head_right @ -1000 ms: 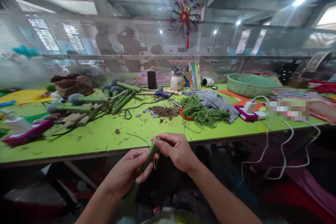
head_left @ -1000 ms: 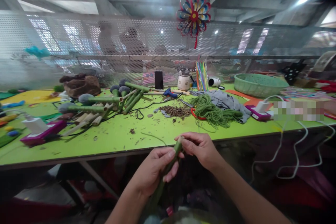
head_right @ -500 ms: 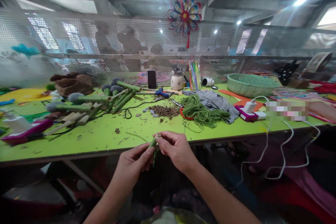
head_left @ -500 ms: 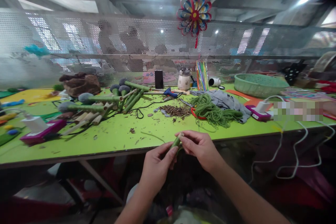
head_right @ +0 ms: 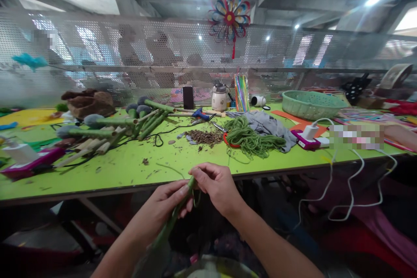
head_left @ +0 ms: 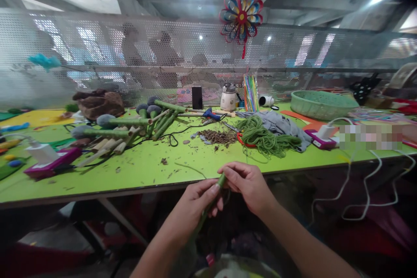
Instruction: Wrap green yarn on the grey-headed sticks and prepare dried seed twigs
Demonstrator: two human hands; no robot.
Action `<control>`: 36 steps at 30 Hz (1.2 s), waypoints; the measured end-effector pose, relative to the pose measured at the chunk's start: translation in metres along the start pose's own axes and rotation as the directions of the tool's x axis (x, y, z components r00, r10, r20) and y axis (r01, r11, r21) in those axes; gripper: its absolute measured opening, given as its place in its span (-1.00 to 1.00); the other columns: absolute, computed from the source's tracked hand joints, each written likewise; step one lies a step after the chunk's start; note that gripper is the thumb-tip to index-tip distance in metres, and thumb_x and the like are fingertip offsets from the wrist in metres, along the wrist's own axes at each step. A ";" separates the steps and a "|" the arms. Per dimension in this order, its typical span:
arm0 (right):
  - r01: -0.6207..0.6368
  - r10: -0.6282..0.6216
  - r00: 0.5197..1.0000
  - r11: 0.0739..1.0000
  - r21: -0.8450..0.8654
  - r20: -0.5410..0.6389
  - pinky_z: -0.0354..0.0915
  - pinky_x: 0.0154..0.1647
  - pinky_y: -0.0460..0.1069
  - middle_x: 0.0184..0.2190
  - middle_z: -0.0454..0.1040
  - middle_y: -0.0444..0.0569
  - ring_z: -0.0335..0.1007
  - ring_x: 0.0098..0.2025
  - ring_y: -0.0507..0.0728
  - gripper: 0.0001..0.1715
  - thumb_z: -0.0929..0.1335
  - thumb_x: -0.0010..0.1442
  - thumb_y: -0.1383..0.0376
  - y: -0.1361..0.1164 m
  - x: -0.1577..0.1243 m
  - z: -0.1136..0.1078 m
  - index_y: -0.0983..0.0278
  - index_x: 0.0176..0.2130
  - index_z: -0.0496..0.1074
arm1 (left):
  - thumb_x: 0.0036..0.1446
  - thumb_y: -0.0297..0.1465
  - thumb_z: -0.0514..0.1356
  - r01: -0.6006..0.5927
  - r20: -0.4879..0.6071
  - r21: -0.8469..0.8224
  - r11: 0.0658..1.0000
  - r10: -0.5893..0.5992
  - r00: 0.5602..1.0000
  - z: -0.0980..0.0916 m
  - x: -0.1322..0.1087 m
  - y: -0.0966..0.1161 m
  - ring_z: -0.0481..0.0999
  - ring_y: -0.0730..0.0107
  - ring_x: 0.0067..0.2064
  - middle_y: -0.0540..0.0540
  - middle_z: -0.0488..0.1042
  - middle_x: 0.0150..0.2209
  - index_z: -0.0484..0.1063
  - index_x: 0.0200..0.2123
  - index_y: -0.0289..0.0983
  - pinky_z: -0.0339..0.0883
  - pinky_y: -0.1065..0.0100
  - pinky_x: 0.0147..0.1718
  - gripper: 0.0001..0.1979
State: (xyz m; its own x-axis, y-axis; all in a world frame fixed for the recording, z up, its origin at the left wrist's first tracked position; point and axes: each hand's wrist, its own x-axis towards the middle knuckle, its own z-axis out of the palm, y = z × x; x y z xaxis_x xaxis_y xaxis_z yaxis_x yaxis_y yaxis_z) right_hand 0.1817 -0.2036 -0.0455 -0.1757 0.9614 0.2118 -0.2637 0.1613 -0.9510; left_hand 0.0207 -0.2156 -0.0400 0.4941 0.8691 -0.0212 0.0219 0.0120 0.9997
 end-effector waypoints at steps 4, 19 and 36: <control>-0.075 0.069 0.996 0.992 0.105 0.059 -0.15 -0.61 -0.13 -0.68 0.09 -0.26 -0.12 -0.63 -0.11 -0.69 0.38 0.12 0.16 0.000 0.004 -0.001 0.39 -0.29 0.46 | 0.11 -0.22 0.18 -0.010 -0.148 -0.095 0.995 -0.004 0.989 0.000 0.003 -0.008 0.24 0.56 -0.52 0.00 0.34 -0.54 0.47 -0.17 -0.37 0.09 0.49 -0.53 -0.66; 0.000 0.009 0.998 0.989 -0.150 0.062 -0.01 -0.60 -0.13 -0.61 0.26 -0.17 0.04 -0.61 -0.08 -0.66 0.29 0.22 0.13 0.003 -0.003 -0.008 0.36 -0.21 0.45 | 0.18 -0.18 0.10 0.002 -0.211 -0.063 0.998 -0.016 0.977 0.004 -0.001 -0.005 0.19 0.58 -0.52 0.05 0.27 -0.54 0.23 0.17 -0.21 0.04 0.51 -0.55 -0.49; 0.152 -0.189 0.981 0.873 -0.464 -0.034 0.16 -0.47 -0.11 -0.51 0.43 -0.08 0.22 -0.50 0.00 -0.76 0.33 0.16 0.24 -0.001 -0.005 -0.009 0.36 -0.31 0.53 | 0.15 -0.18 0.13 -0.025 -0.260 -0.015 1.000 0.021 0.965 0.003 0.000 -0.013 0.18 0.58 -0.52 0.06 0.26 -0.55 0.30 0.13 -0.23 0.05 0.51 -0.55 -0.50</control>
State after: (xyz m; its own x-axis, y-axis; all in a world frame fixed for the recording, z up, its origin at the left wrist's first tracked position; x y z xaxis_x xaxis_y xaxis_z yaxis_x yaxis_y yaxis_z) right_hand 0.1918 -0.2061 -0.0472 -0.0899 0.9205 0.3802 0.1836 0.3905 -0.9021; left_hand 0.0227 -0.2174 -0.0532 0.2511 0.9679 0.0034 -0.0035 -0.0026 1.0000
